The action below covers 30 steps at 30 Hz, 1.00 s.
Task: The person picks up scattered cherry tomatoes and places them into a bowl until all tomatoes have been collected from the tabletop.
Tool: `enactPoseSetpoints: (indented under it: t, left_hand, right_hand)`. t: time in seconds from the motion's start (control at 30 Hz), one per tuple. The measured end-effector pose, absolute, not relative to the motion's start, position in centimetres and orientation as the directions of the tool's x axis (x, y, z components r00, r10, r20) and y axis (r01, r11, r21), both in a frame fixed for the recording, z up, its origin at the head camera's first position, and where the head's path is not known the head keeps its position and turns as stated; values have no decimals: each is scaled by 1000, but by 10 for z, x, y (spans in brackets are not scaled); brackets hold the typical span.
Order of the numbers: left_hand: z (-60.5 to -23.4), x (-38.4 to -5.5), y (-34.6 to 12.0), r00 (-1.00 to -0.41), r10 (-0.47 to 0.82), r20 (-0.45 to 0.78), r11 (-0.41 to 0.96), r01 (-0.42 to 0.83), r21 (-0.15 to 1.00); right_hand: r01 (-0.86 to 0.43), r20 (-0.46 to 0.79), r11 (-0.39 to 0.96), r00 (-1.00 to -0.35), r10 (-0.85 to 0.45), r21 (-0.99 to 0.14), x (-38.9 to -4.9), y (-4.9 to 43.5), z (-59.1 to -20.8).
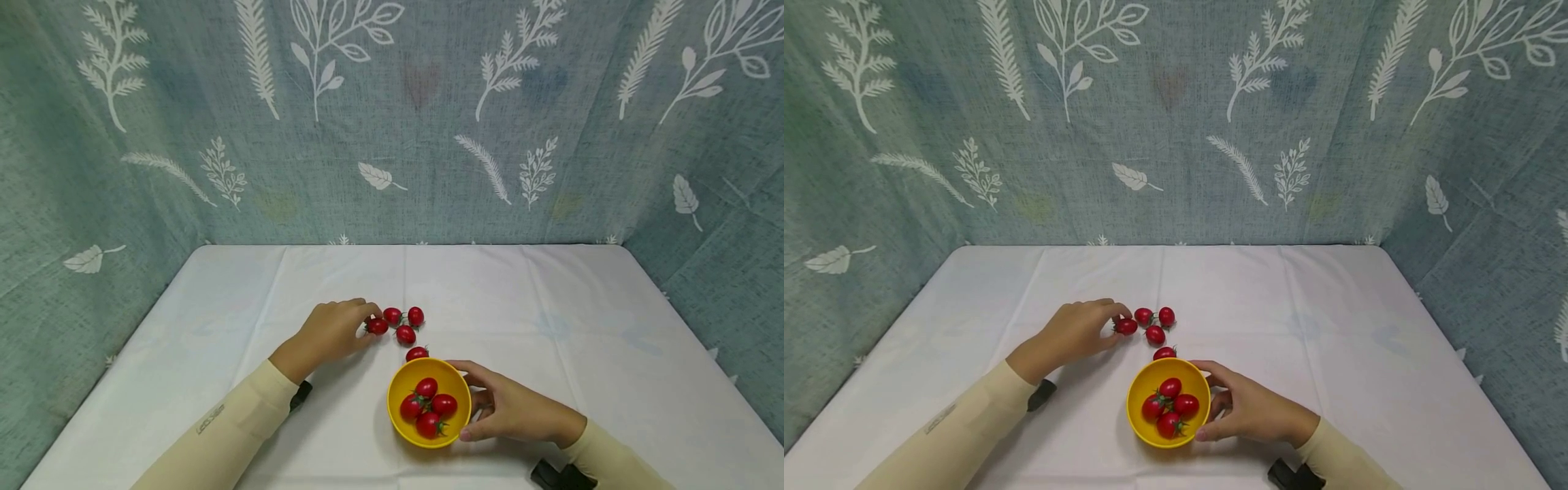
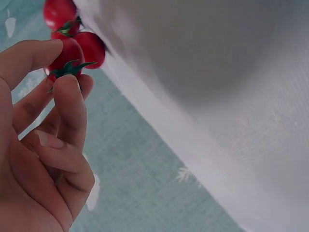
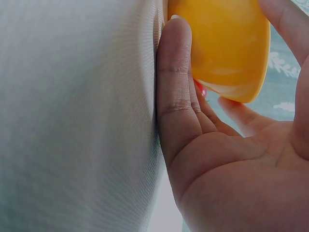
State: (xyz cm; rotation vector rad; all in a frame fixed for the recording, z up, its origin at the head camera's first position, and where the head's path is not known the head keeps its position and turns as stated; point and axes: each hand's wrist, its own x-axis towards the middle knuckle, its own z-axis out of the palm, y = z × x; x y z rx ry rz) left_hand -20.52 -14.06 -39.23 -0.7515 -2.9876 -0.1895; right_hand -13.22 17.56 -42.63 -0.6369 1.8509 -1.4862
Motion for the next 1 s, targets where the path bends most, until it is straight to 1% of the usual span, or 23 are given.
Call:
enactPoseSetpoints:
  t: [0.1, 0.33, 0.5, 0.7, 0.87, 1.0]
  left_hand:
    - [-389, -199, -139, -873, 478, 97, 866, 487, 113]
    - [-378, -184, -135, -850, 499, 168, 853, 516, 80]
    - [-369, -172, -129, -816, 538, 209, 823, 563, 77]
    - [-362, -159, -119, -760, 597, 257, 762, 638, 115]
    - [-361, -152, -113, -729, 633, 260, 727, 675, 123]
    - [-362, -148, -107, -726, 651, 220, 716, 684, 141]
  right_hand:
    - [38, -204, 238, -657, -726, -970, -132, 175, -426]
    - [41, -206, 238, -657, -725, -970, -133, 175, -424]
    - [48, -206, 231, -655, -727, -972, -133, 175, -424]
    - [39, -191, 220, -653, -733, -975, -133, 176, -425]
    - [26, -178, 212, -649, -740, -977, -132, 177, -427]
    - [27, -179, 212, -649, -739, -977, -133, 177, -427]
